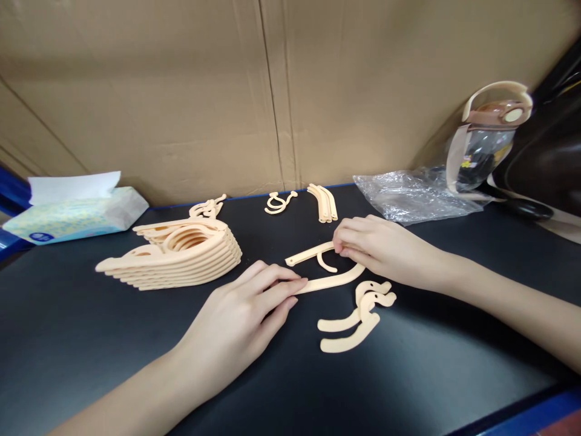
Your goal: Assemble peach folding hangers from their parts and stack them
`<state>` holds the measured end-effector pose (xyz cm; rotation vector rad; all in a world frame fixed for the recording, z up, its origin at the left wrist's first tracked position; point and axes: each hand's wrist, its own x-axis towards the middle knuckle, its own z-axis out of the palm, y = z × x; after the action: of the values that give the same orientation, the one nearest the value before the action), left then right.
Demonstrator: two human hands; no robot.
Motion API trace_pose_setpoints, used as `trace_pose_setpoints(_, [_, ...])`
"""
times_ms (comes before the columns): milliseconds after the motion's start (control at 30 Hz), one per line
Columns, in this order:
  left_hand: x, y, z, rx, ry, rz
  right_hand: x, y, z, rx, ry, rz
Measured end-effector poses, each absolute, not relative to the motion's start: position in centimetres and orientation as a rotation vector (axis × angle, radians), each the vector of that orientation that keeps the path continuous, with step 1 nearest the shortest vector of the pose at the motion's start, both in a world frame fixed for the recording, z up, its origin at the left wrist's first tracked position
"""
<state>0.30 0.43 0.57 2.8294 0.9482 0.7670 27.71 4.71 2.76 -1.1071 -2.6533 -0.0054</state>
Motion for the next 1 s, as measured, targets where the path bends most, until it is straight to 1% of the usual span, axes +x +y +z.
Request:
trace_pose_setpoints(267, [0.3, 0.1, 0.7, 2.875, 0.952, 0.753, 27.6, 4.6, 2.8, -1.112, -2.662, -0.040])
trace_pose_setpoints(467, [1.2, -1.3, 1.9, 2.982, 0.627, 0.705, 27.5, 4.6, 2.9, -1.128, -2.673, -0.049])
trace_pose_setpoints(600, [1.4, -1.6, 2.2, 2.970, 0.528, 0.622, 27.4, 4.4, 3.1, -1.144, -2.676, -0.045])
trace_pose_setpoints(800, [1.2, -1.3, 1.6, 2.919, 0.501, 0.649, 27.4, 4.3, 3.1, -1.153, -2.681, -0.047])
trace_pose_setpoints(1000, [1.7, -1.6, 2.1, 2.937, 0.542, 0.652, 27.6, 4.4, 3.2, -1.125, -2.686, -0.055])
